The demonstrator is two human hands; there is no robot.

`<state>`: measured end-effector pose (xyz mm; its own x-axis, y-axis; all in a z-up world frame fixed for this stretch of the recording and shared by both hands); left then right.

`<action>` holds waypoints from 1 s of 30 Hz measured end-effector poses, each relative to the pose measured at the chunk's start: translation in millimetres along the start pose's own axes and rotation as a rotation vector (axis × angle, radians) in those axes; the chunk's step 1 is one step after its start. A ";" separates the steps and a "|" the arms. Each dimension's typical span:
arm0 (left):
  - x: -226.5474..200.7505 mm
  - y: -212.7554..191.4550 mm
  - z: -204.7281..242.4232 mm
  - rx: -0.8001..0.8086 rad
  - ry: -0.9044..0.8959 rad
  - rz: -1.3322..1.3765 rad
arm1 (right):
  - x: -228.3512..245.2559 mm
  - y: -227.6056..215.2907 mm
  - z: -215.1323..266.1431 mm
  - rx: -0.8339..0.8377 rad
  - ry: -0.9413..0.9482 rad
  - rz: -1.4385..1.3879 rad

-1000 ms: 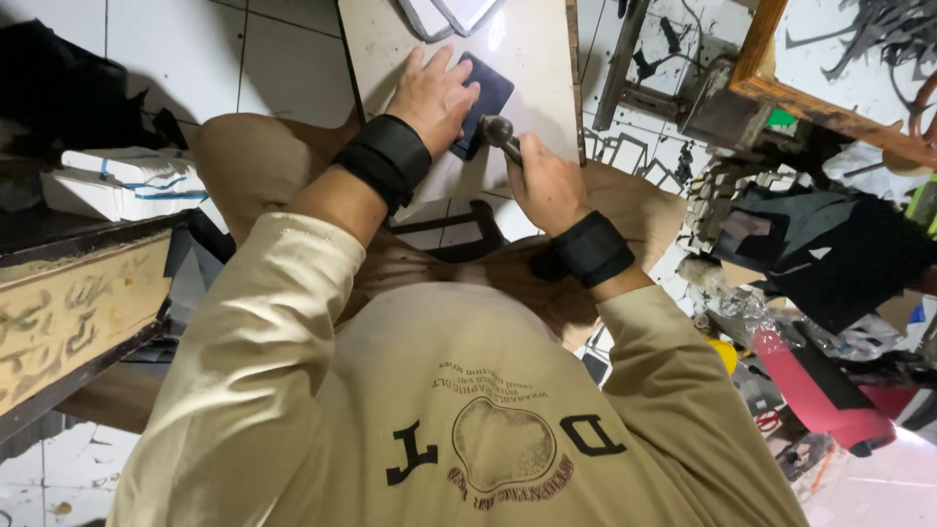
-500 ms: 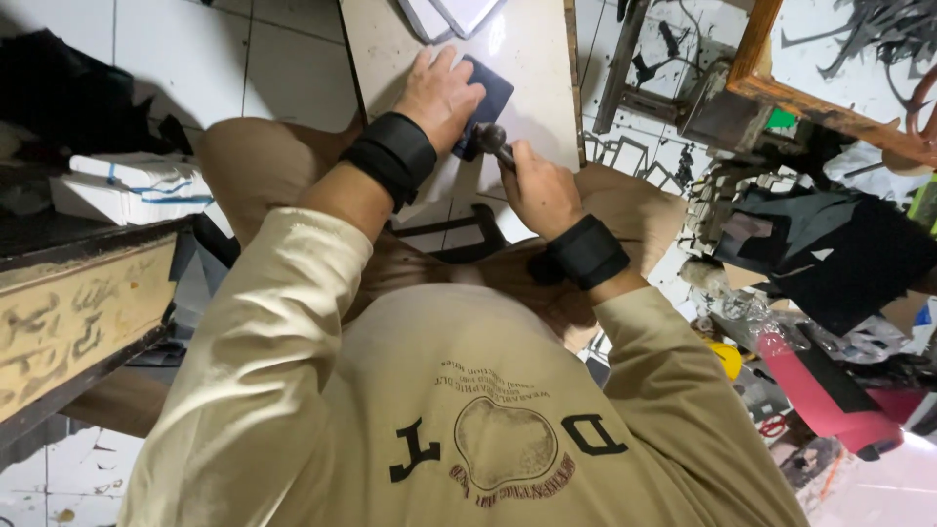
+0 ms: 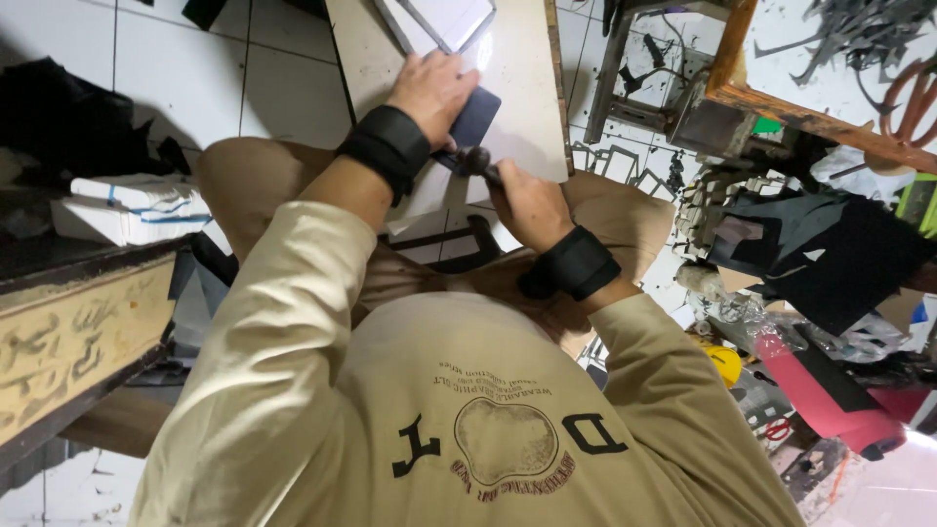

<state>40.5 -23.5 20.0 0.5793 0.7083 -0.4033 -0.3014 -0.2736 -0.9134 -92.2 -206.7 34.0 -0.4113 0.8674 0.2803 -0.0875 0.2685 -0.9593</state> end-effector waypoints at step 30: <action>-13.7 0.2 36.9 -0.051 -0.219 0.084 | -42.9 20.5 -11.1 -0.015 0.285 -0.121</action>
<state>4.5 -9.2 27.4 0.3740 0.8042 -0.4619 -0.2997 -0.3665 -0.8808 -66.3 -233.7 2.8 -0.1277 0.9109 0.3924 -0.1062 0.3808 -0.9185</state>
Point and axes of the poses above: each hand's wrist, its own z-axis away from the middle knuckle, its own y-axis out of the palm, x = y × z, the point moved 2 cm from there along -z, towards the middle knuckle, and after that the axes turned 11 degrees about z, right-handed, at the moved point
